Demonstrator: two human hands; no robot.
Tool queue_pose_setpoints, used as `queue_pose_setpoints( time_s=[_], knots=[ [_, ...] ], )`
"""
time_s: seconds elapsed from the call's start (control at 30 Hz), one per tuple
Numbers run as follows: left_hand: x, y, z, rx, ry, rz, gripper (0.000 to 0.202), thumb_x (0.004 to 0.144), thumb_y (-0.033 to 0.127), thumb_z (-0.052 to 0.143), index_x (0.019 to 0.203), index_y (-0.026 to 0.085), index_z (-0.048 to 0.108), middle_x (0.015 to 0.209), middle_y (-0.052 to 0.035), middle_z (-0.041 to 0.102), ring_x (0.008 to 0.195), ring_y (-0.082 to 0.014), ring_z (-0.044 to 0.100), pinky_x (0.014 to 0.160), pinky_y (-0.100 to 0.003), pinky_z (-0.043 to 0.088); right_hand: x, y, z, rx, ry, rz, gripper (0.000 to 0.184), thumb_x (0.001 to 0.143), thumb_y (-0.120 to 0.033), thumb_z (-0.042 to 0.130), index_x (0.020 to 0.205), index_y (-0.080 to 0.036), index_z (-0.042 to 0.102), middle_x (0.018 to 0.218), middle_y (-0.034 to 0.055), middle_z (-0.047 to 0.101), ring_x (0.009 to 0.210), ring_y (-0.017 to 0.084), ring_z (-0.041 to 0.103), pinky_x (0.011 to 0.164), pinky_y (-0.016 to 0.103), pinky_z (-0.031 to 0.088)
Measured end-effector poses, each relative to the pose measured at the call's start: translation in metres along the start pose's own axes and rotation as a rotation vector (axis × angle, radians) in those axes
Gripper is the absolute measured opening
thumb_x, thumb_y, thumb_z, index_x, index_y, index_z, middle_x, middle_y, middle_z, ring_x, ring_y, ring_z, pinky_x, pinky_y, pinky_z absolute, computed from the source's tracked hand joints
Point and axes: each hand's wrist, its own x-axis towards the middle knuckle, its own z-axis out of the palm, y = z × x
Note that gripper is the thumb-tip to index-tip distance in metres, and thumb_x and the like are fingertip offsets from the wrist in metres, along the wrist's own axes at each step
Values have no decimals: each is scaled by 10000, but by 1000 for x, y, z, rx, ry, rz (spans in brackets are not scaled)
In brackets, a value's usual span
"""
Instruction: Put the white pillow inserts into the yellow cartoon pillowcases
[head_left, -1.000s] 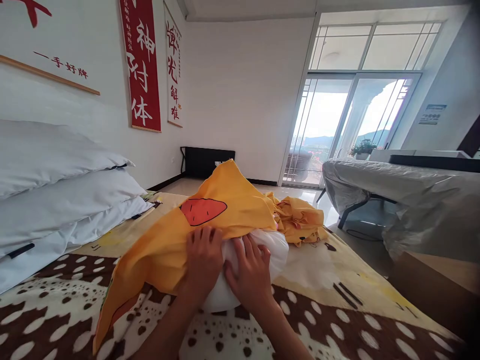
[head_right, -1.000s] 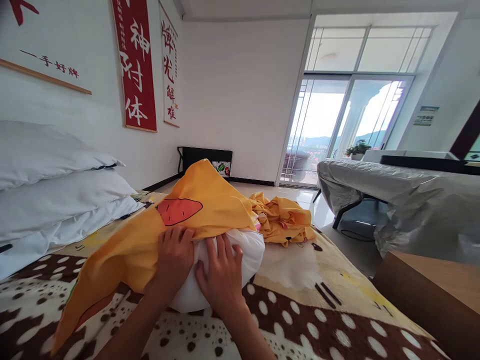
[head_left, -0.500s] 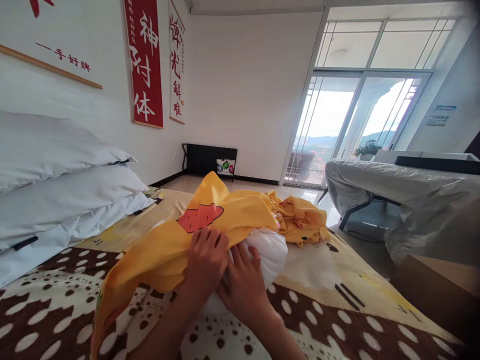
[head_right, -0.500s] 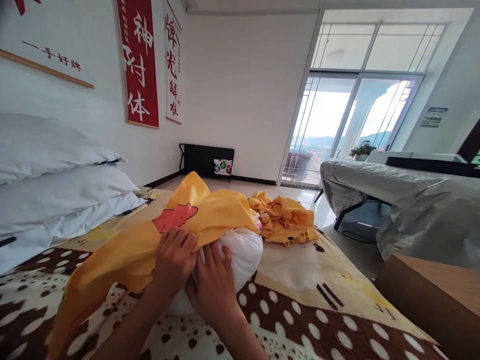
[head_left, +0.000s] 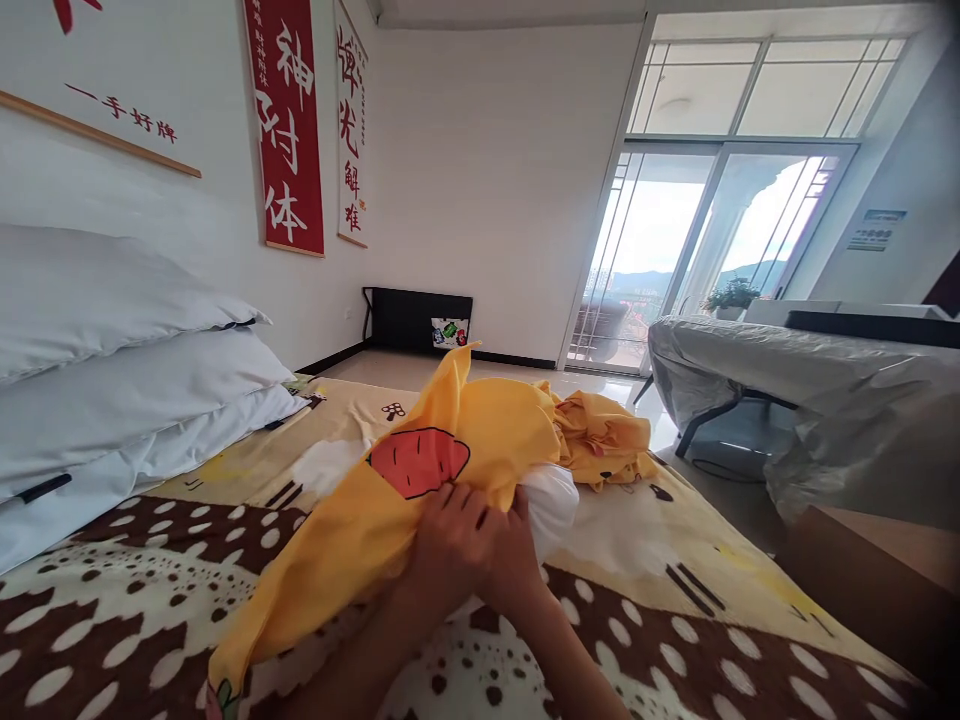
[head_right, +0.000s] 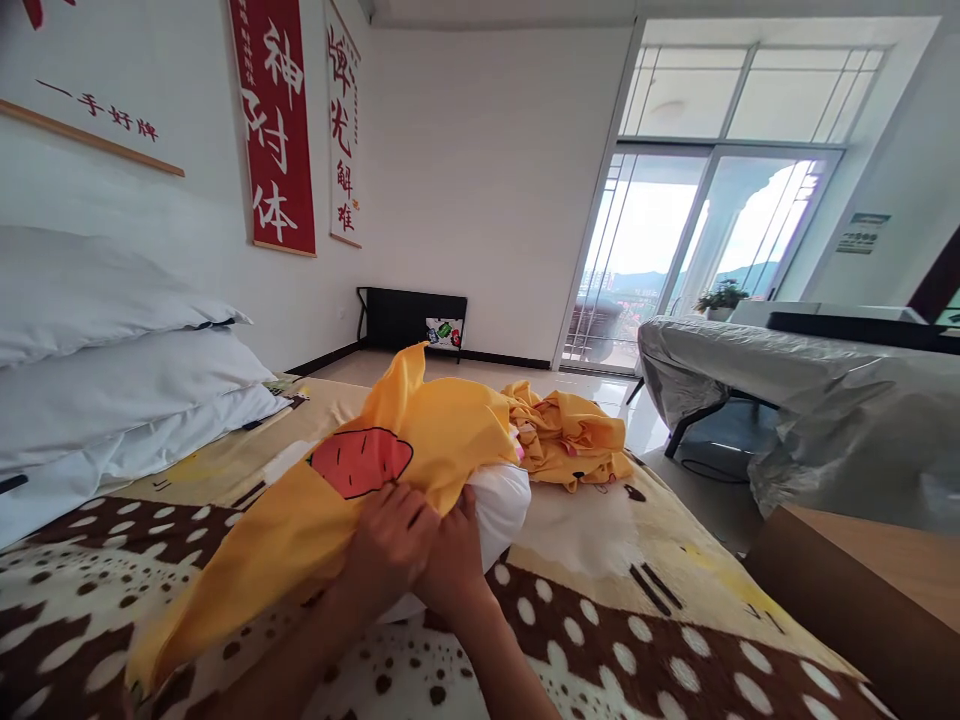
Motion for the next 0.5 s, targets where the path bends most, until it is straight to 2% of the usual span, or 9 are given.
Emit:
queue_pose_setpoints(
  time_s=[0.07, 0.13, 0.2, 0.27, 0.37, 0.43, 0.5],
  knots=[
    [-5, -24, 4, -19, 24, -171, 221, 806, 69, 407, 630, 200, 434, 608, -18, 474, 604, -175, 427, 582, -309, 301, 4, -2, -11, 31, -42, -62, 206, 814, -301, 500, 937, -206, 634, 1008, 83, 656, 1015, 257, 563, 971, 463, 336],
    [-11, -51, 7, -47, 20, -366, 189, 762, 69, 427, 637, 210, 405, 612, -8, 482, 604, -168, 437, 575, -290, 313, 9, -5, -25, 52, -90, -179, 338, 818, -251, 499, 1135, -179, 589, 1227, 107, 587, 1188, 249, 488, 998, 415, 326],
    [-17, -76, 7, -89, -10, -539, 165, 745, 94, 441, 645, 213, 386, 619, 5, 480, 601, -158, 442, 571, -269, 323, 12, -5, -38, 57, -66, -257, 403, 829, -180, 477, 1227, -169, 537, 1319, 107, 532, 1264, 230, 433, 1021, 389, 312],
    [-21, -95, 1, -139, -30, -674, 153, 761, 149, 459, 648, 213, 377, 624, 16, 470, 597, -150, 439, 566, -255, 329, 13, -2, -46, 45, 92, -183, 356, 830, -145, 479, 1172, -184, 570, 1236, 98, 589, 1199, 225, 494, 986, 387, 347],
    [-22, -112, -14, -161, 4, -798, 187, 772, 206, 482, 630, 213, 361, 586, 37, 421, 564, -135, 407, 545, -241, 315, 11, 8, -47, 41, 369, 73, 258, 837, -165, 509, 1067, -215, 615, 997, 76, 649, 995, 215, 582, 862, 375, 428],
    [-21, -116, -24, -110, 52, -825, 207, 762, 199, 489, 616, 213, 343, 553, 50, 376, 539, -127, 376, 536, -239, 303, 9, 12, -42, 63, 347, 177, 313, 848, -245, 532, 1157, -218, 578, 1056, 91, 624, 1025, 231, 563, 867, 392, 440],
    [-19, -115, -30, -15, 110, -781, 210, 739, 165, 498, 615, 214, 336, 558, 50, 368, 547, -127, 370, 544, -242, 304, 7, 11, -34, 91, 174, 179, 518, 838, -372, 565, 1317, -208, 456, 1263, 128, 533, 1160, 266, 491, 931, 430, 416]
  ],
)
